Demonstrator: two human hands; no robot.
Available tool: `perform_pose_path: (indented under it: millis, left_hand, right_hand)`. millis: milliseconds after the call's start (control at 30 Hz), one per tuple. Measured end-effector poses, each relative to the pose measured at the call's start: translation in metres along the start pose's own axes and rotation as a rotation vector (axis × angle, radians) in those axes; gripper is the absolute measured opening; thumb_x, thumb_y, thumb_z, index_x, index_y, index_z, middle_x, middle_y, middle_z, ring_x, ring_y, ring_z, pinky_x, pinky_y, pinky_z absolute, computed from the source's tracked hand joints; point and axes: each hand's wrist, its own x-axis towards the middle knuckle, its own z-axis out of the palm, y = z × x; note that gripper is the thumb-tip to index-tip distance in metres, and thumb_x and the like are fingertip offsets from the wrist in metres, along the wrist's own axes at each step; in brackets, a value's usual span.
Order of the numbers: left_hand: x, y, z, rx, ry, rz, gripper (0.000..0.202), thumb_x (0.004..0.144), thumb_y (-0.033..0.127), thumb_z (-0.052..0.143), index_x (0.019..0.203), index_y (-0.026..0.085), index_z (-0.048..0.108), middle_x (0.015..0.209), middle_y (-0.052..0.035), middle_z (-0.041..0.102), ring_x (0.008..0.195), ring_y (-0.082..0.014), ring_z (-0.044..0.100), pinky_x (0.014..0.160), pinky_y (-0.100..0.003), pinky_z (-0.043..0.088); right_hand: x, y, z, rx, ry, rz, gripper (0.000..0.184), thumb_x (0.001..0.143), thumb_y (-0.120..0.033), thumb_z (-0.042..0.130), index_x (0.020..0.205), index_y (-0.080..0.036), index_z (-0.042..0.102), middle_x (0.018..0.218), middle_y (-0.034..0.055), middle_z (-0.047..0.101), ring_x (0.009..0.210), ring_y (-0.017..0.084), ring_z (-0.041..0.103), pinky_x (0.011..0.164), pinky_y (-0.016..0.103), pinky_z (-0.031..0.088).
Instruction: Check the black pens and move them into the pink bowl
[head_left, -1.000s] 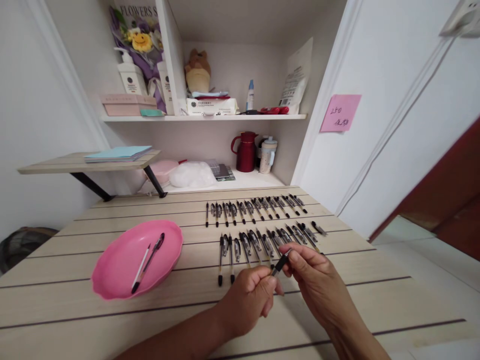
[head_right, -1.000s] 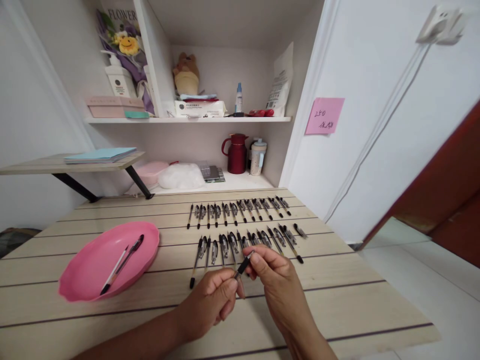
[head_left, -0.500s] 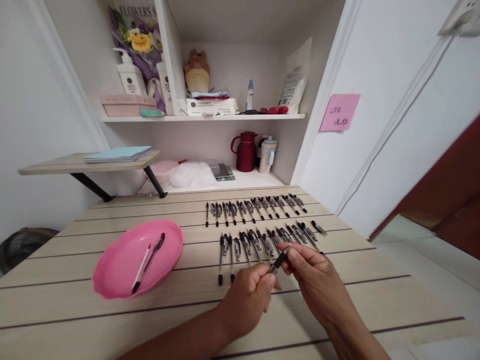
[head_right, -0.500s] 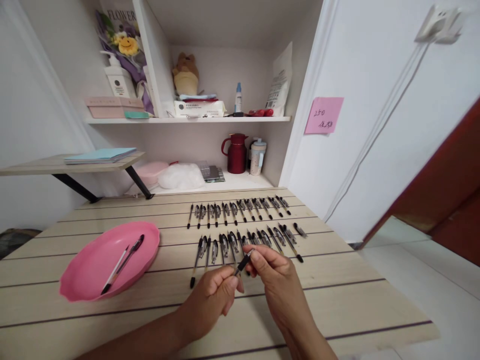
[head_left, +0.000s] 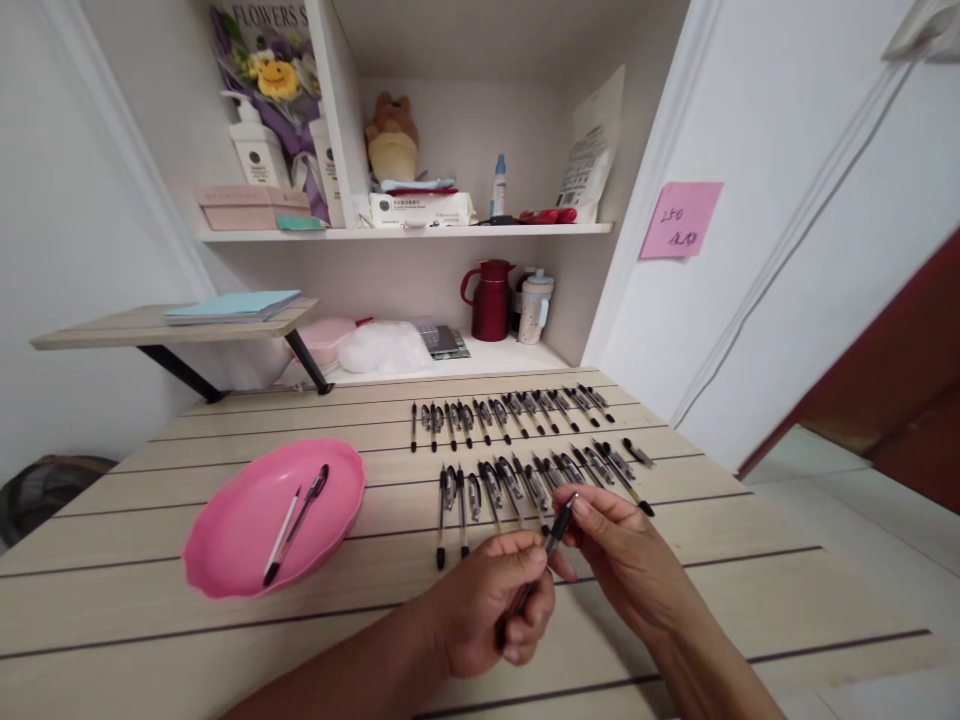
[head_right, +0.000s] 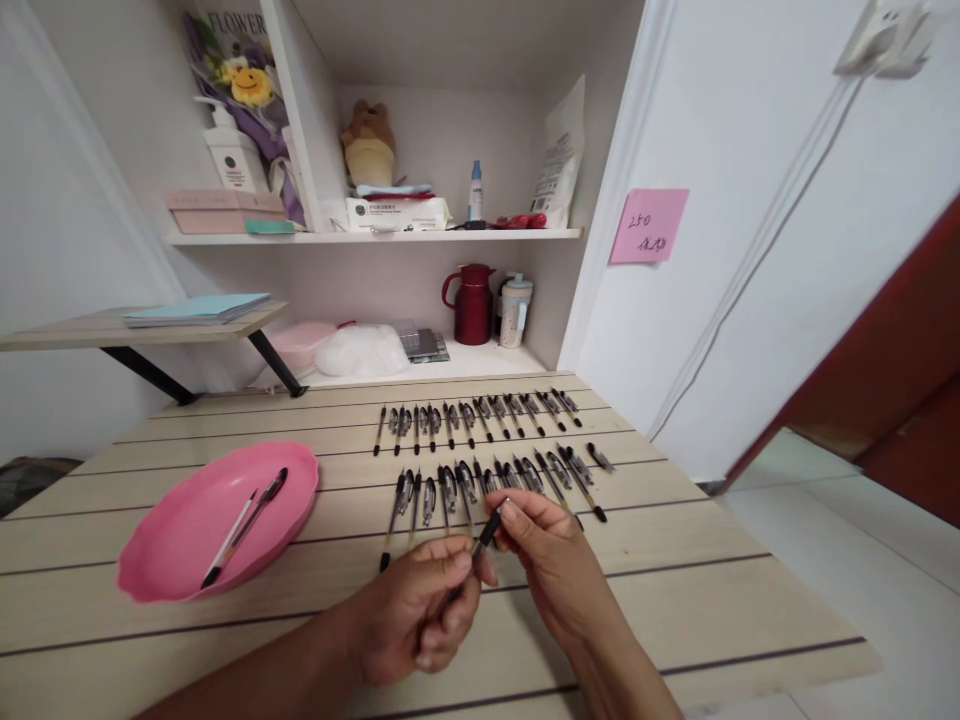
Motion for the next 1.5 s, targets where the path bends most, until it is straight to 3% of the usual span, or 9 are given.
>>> perform_pose_path:
  millis: [433, 567, 667, 767, 867, 1067, 1233, 1367, 1500]
  left_hand:
    - [0.008, -0.01, 0.008, 0.232, 0.336, 0.124, 0.018, 0.081, 0.033, 0.046, 0.084, 0.016, 0.049, 0.048, 0.0087, 0.04, 0.031, -0.0007, 0.019, 0.033, -0.017, 0.009]
    - [0.009, -0.007, 0.005, 0.147, 0.264, 0.117, 0.022, 0.081, 0.036, 0.047, 0.088, 0.016, 0.049, 0.05, 0.0086, 0.04, 0.031, -0.0005, 0.018, 0.034, -0.018, 0.008]
    - [0.008, -0.003, 0.002, 0.036, 0.215, 0.12, 0.025, 0.081, 0.037, 0.048, 0.096, 0.016, 0.049, 0.052, 0.0084, 0.04, 0.032, -0.0004, 0.02, 0.035, -0.018, 0.008]
    - [0.007, -0.002, 0.0, -0.003, 0.21, 0.125, 0.025, 0.081, 0.034, 0.048, 0.099, 0.016, 0.049, 0.053, 0.008, 0.04, 0.032, -0.0004, 0.021, 0.036, -0.018, 0.008]
    - [0.006, -0.004, -0.001, -0.003, 0.185, 0.12, 0.024, 0.082, 0.033, 0.047, 0.099, 0.016, 0.049, 0.053, 0.0074, 0.041, 0.032, -0.001, 0.021, 0.035, -0.018, 0.008]
    - [0.008, -0.006, -0.006, 0.01, 0.169, 0.108, 0.03, 0.08, 0.038, 0.051, 0.1, 0.016, 0.049, 0.053, 0.0077, 0.042, 0.032, -0.0007, 0.021, 0.035, -0.018, 0.009]
    - [0.008, -0.004, -0.009, -0.021, 0.157, 0.11, 0.03, 0.08, 0.037, 0.051, 0.102, 0.016, 0.05, 0.052, 0.0078, 0.042, 0.032, -0.0006, 0.021, 0.036, -0.018, 0.009]
    - [0.008, -0.002, -0.009, -0.048, 0.159, 0.123, 0.03, 0.08, 0.037, 0.051, 0.102, 0.016, 0.051, 0.052, 0.0078, 0.041, 0.032, -0.0003, 0.018, 0.036, -0.018, 0.007]
    - [0.007, 0.001, -0.009, -0.058, 0.169, 0.153, 0.028, 0.081, 0.036, 0.05, 0.101, 0.016, 0.052, 0.051, 0.0074, 0.042, 0.031, -0.0007, 0.018, 0.035, -0.018, 0.007]
  right_hand:
    - [0.003, 0.011, 0.002, 0.063, 0.017, 0.0, 0.023, 0.064, -0.032, 0.072, 0.078, -0.015, 0.069, 0.066, 0.0035, 0.062, 0.056, 0.012, 0.049, 0.051, 0.025, 0.04]
    - [0.008, 0.002, -0.001, -0.085, -0.048, -0.011, 0.028, 0.067, -0.036, 0.069, 0.087, -0.016, 0.068, 0.075, 0.0055, 0.065, 0.062, 0.014, 0.055, 0.06, 0.027, 0.044]
    - [0.028, -0.021, -0.023, -0.373, -0.054, -0.064, 0.04, 0.074, -0.043, 0.058, 0.108, -0.02, 0.06, 0.096, 0.0085, 0.066, 0.081, 0.02, 0.059, 0.069, 0.031, 0.045]
    - [0.066, -0.046, -0.065, -0.91, 0.322, -0.236, 0.035, 0.076, -0.045, 0.051, 0.094, -0.018, 0.065, 0.089, 0.0101, 0.067, 0.081, 0.024, 0.06, 0.066, 0.033, 0.044]
    - [0.1, -0.056, -0.108, -1.541, 0.495, -0.087, 0.027, 0.073, -0.039, 0.052, 0.078, -0.018, 0.067, 0.082, 0.0126, 0.068, 0.084, 0.029, 0.06, 0.066, 0.036, 0.042]
    - [0.119, -0.046, -0.144, -1.57, 0.516, -0.041, 0.014, 0.064, -0.026, 0.058, 0.07, -0.015, 0.066, 0.081, 0.0177, 0.066, 0.086, 0.032, 0.059, 0.065, 0.036, 0.041]
    - [0.105, -0.048, -0.109, -1.35, 0.416, -0.102, 0.017, 0.072, -0.031, 0.054, 0.081, -0.018, 0.061, 0.074, 0.0075, 0.064, 0.069, 0.02, 0.059, 0.058, 0.029, 0.042]
    - [0.076, -0.044, -0.043, -0.419, -0.03, -0.138, 0.022, 0.066, -0.034, 0.067, 0.078, -0.02, 0.056, 0.065, -0.0017, 0.053, 0.055, 0.01, 0.05, 0.051, 0.023, 0.04]
    - [0.057, -0.037, 0.001, -0.132, -0.088, -0.156, 0.035, 0.063, -0.028, 0.072, 0.095, -0.024, 0.057, 0.068, -0.0045, 0.051, 0.054, 0.007, 0.047, 0.05, 0.019, 0.039]
